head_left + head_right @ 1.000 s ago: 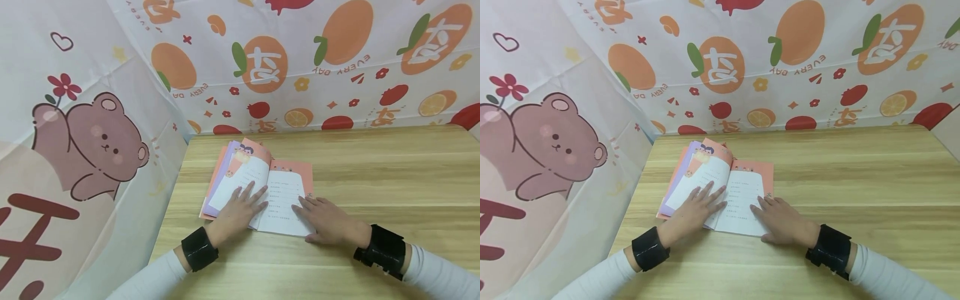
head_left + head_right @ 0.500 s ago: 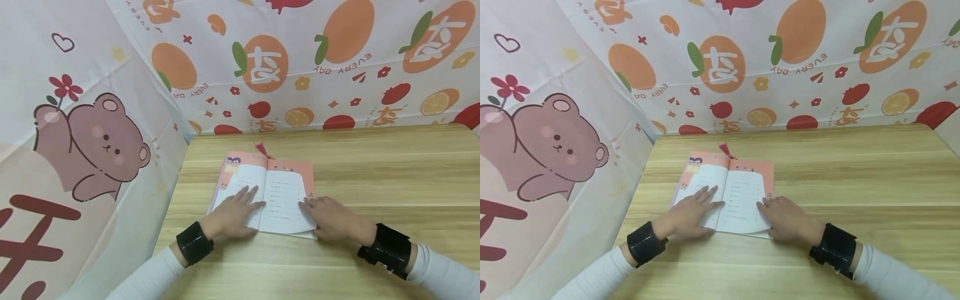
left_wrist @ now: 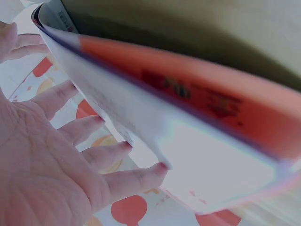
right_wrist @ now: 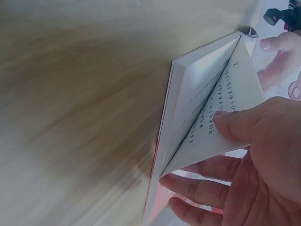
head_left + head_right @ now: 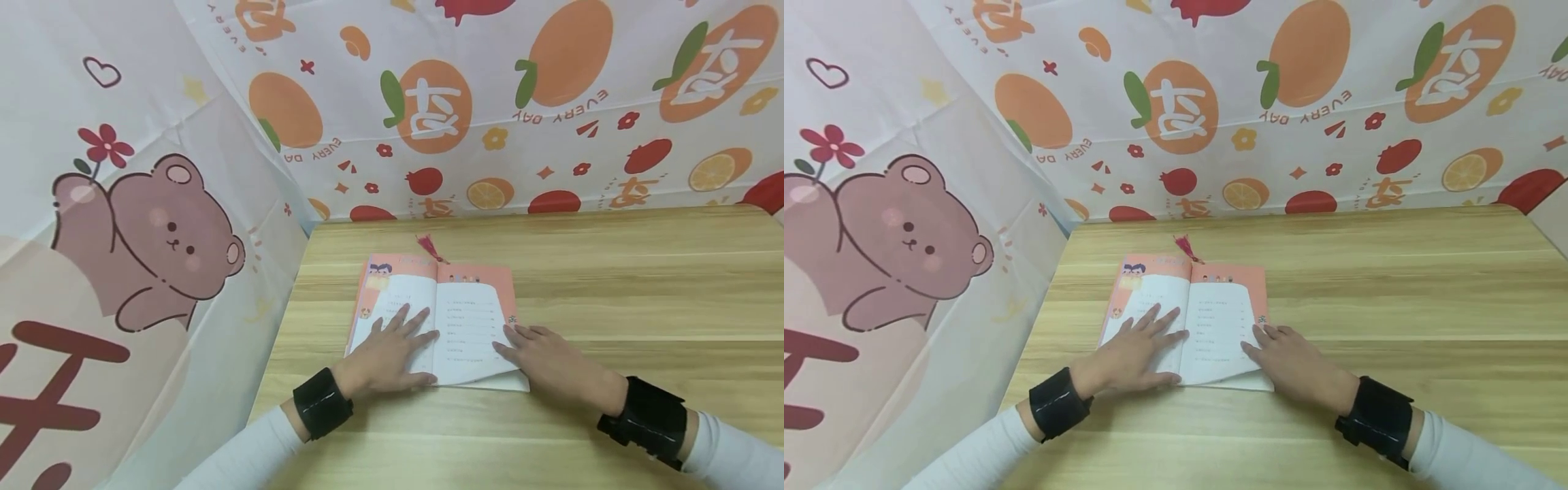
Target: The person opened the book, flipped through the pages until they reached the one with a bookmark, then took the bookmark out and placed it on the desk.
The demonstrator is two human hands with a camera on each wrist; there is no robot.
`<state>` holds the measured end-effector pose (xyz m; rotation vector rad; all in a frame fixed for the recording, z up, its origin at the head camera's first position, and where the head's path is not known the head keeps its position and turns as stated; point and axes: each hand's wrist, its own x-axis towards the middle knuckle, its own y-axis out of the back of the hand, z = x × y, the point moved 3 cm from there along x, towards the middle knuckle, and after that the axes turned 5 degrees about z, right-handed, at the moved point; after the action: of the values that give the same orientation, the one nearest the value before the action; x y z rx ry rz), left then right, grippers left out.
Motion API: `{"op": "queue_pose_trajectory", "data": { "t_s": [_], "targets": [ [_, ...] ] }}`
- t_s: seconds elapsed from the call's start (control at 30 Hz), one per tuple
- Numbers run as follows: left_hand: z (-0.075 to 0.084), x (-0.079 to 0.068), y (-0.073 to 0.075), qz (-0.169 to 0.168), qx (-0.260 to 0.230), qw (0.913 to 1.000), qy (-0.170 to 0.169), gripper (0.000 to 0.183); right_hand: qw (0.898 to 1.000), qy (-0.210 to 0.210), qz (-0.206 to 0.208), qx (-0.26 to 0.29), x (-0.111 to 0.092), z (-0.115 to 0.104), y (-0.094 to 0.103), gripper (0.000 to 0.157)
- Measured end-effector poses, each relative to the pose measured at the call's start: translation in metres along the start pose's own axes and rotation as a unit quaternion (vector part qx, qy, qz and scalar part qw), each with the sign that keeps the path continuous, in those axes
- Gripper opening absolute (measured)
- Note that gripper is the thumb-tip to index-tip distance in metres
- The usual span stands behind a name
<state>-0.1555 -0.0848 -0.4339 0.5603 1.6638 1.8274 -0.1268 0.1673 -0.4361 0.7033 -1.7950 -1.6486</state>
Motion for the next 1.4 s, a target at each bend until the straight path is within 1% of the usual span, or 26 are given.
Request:
{"op": "queue_pose_trajectory", "data": {
  "t_s": [0.13,0.27,0.4,0.5,0.53,0.57,0.63,0.7,0.77,0.93,1.23,1.3,1.4],
  "targets": [
    [0.001,0.000,-0.003,-0.010,-0.024,0.9996,0.009,0.068,1.000,-0.002,-0.009,0.000,-0.005,0.002,0.001,0.042],
    [0.005,0.000,-0.005,-0.012,-0.036,0.9993,0.007,0.066,1.000,0.001,-0.015,-0.006,-0.011,0.002,0.001,0.042],
    [0.009,0.000,-0.007,-0.009,-0.027,0.9996,0.000,0.065,1.000,-0.009,-0.021,0.006,-0.017,0.004,0.001,0.043],
    [0.010,0.000,-0.006,-0.007,-0.017,0.9998,0.000,0.066,0.999,-0.017,-0.026,0.019,-0.018,0.005,0.002,0.041],
    [0.010,0.000,-0.005,-0.007,-0.015,0.9999,0.000,0.066,0.999,-0.021,-0.031,0.025,-0.018,0.005,0.002,0.044],
    [0.009,0.000,-0.004,-0.008,-0.014,0.9999,-0.001,0.066,0.999,-0.026,-0.037,0.030,-0.018,0.004,0.002,0.050],
    [0.008,0.001,-0.003,-0.010,-0.015,0.9998,-0.002,0.067,0.997,-0.038,-0.046,0.043,-0.018,0.004,0.002,0.066],
    [0.007,0.001,-0.002,-0.012,-0.017,0.9998,-0.003,0.068,0.996,-0.046,-0.050,0.049,-0.017,0.003,0.001,0.079],
    [0.007,0.001,-0.002,-0.014,-0.019,0.9997,-0.002,0.069,0.997,-0.046,-0.046,0.045,-0.016,0.002,0.001,0.084],
    [0.007,0.001,-0.002,-0.018,-0.020,0.9996,0.000,0.069,0.998,-0.042,-0.042,0.032,-0.011,0.003,-0.001,0.084],
    [0.007,0.000,-0.001,-0.016,-0.017,0.9997,0.001,0.069,0.998,-0.035,-0.028,0.049,-0.005,0.008,0.003,0.082],
    [0.007,-0.001,-0.001,-0.015,-0.019,0.9997,-0.003,0.069,0.998,-0.032,-0.028,0.053,-0.004,0.009,0.004,0.080],
    [0.008,-0.001,-0.001,-0.009,-0.018,0.9996,-0.019,0.068,0.998,-0.022,-0.028,0.059,-0.002,0.009,0.005,0.076]
  ]
}}
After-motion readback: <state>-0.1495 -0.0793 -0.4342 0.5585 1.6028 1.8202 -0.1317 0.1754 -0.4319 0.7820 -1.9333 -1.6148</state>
